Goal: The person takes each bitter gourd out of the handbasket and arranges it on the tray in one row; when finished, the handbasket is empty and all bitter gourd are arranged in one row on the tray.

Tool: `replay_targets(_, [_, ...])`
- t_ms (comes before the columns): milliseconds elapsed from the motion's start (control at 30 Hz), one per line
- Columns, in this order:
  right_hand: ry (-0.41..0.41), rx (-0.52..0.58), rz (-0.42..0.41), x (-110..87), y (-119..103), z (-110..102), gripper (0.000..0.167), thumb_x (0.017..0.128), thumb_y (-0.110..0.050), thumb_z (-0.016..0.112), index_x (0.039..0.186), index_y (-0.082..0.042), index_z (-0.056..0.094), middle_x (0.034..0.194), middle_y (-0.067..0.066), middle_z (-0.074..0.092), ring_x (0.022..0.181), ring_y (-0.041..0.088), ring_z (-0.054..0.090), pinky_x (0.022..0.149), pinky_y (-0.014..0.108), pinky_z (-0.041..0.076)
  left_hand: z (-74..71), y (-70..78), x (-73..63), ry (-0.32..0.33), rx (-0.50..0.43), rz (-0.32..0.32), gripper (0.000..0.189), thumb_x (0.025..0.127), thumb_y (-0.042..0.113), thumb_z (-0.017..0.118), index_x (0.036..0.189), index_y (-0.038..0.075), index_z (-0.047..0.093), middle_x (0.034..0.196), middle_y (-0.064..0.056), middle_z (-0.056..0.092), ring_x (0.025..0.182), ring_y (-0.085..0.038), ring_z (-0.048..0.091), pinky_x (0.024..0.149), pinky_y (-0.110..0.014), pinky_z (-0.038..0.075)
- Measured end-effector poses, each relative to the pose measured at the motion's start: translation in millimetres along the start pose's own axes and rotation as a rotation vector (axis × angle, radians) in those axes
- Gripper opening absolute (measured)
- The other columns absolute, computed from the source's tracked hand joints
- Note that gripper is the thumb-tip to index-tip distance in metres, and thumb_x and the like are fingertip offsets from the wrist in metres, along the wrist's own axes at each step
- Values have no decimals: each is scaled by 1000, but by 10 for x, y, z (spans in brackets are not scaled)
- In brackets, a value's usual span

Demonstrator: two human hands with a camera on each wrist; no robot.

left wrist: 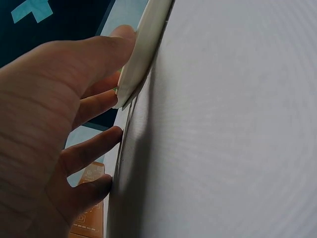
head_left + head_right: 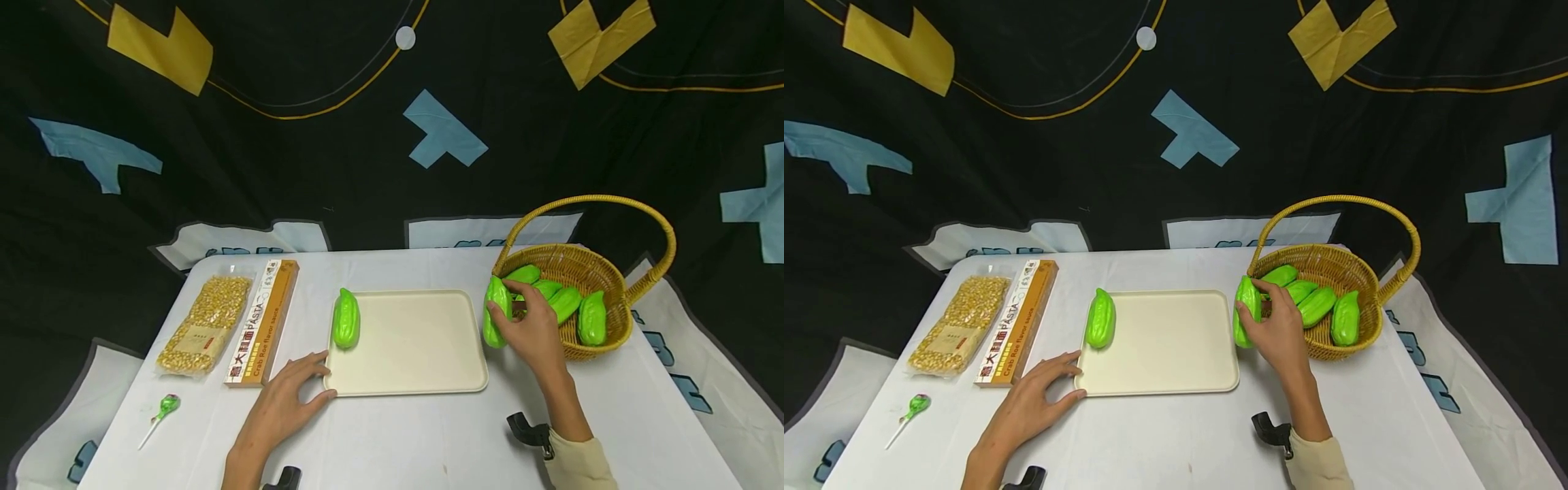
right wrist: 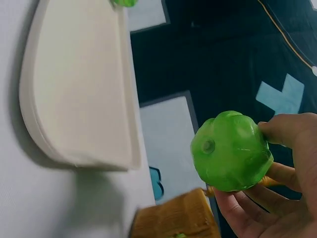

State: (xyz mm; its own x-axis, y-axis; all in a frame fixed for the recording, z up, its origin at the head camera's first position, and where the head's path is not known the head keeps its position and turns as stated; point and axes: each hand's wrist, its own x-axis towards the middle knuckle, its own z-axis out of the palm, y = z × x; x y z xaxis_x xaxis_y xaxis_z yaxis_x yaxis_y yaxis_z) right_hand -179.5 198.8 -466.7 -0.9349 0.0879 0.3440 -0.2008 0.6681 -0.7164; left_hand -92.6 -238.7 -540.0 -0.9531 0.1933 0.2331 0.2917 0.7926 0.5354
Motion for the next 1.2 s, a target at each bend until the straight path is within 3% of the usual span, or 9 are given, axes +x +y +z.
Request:
replay_targets(167, [-28, 9, -31, 13, -39, 140, 56, 95, -22, 84, 143, -2, 64, 134, 23, 67, 114, 41, 69, 88, 56, 62, 2, -3, 1, 0, 1, 6, 36, 85, 35, 94, 114, 23, 78, 151, 4, 65, 139, -29, 61, 118, -53, 50])
replay_targets(367, [-94, 67, -25, 39, -100, 307, 54, 95, -21, 84, 141, -3, 64, 132, 22, 67, 105, 39, 74, 84, 54, 67, 1, -10, 4, 2, 6, 16, 36, 85, 35, 94, 114, 21, 78, 150, 3, 66, 139, -29, 62, 119, -52, 49])
replay_targets(667, [-138, -11, -22, 29, -209, 514, 55, 93, -28, 85, 141, -8, 66, 132, 17, 71, 104, 36, 75, 81, 52, 64, -6, -3, 2, -11, -7, -5, 36, 85, 34, 94, 115, 22, 77, 151, 2, 65, 140, -30, 60, 121, -54, 46])
replay_targets(967, [-191, 5, -33, 11, -270, 716, 52, 94, -27, 85, 139, -10, 68, 130, 14, 71, 104, 34, 75, 82, 50, 65, -2, 2, 0, -9, -9, 10, 36, 86, 32, 93, 115, 20, 77, 151, 0, 66, 140, -30, 61, 124, -56, 42])
replay_targets(1200, [-226, 7, -19, 19, -327, 883, 52, 94, -28, 85, 139, -11, 68, 130, 13, 71, 104, 32, 75, 83, 48, 65, -3, 6, 7, 0, -4, 21, 35, 85, 31, 94, 114, 20, 78, 150, -1, 66, 138, -31, 62, 121, -55, 46])
